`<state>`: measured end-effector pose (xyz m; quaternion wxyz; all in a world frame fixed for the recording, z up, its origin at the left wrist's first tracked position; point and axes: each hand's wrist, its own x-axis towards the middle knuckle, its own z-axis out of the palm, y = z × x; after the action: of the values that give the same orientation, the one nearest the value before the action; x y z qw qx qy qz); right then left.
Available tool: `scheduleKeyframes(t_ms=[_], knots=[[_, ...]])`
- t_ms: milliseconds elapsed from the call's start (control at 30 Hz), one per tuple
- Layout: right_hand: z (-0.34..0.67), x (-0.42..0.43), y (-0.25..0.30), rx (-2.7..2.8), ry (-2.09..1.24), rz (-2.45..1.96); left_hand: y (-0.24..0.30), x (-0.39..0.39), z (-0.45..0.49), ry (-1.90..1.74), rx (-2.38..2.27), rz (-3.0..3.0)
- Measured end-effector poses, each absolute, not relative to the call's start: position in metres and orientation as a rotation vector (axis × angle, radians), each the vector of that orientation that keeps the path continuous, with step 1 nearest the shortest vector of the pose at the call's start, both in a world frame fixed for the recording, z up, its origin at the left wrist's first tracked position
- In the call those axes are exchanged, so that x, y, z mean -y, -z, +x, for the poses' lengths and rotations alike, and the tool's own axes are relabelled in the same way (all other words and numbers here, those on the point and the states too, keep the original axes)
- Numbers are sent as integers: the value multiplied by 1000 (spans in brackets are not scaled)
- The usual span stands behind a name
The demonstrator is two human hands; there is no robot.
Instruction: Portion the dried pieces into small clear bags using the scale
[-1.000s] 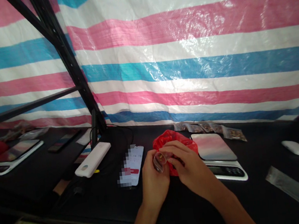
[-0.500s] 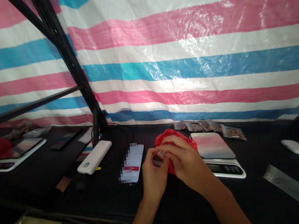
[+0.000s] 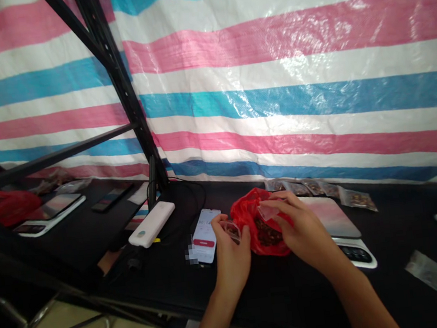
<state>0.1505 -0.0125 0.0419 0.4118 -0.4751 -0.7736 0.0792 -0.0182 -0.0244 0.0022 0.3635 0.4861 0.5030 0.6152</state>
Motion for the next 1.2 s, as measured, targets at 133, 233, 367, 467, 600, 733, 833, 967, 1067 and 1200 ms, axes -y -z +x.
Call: scheduleKeyframes(t_ms=[133,233,367,467,600,733,833,967,1067,1200], knots=[[152,20,-32,2148,-232,-1457,-16,31,-25,-1866,-1297,1149],[151,26,-25,2197,-237,-1552,-26,45,-27,-2002,-1223,1177],[156,25,-20,2128,-298,-1533,-23,64,-15,-1849,-1068,1393],[160,24,-29,2001,-376,-1334,-15,63,-3,-1721,-1108,1398],[154,37,-54,1887,-513,-1123,-5,49,-3,-1583,-1258,1435],[137,50,-63,2005,-633,-1101,1,41,-10,-1520,-1268,1475],[132,51,-57,1997,-600,-1100,1,41,-10,-1552,-1316,1573],[141,45,-52,1846,-485,-1060,-3,40,1,-1513,-1509,1651],[150,42,-53,1753,-433,-1035,-6,42,11,-1556,-1519,1757],[167,39,-55,1577,-380,-1052,-8,48,19,-1594,-1422,1935]])
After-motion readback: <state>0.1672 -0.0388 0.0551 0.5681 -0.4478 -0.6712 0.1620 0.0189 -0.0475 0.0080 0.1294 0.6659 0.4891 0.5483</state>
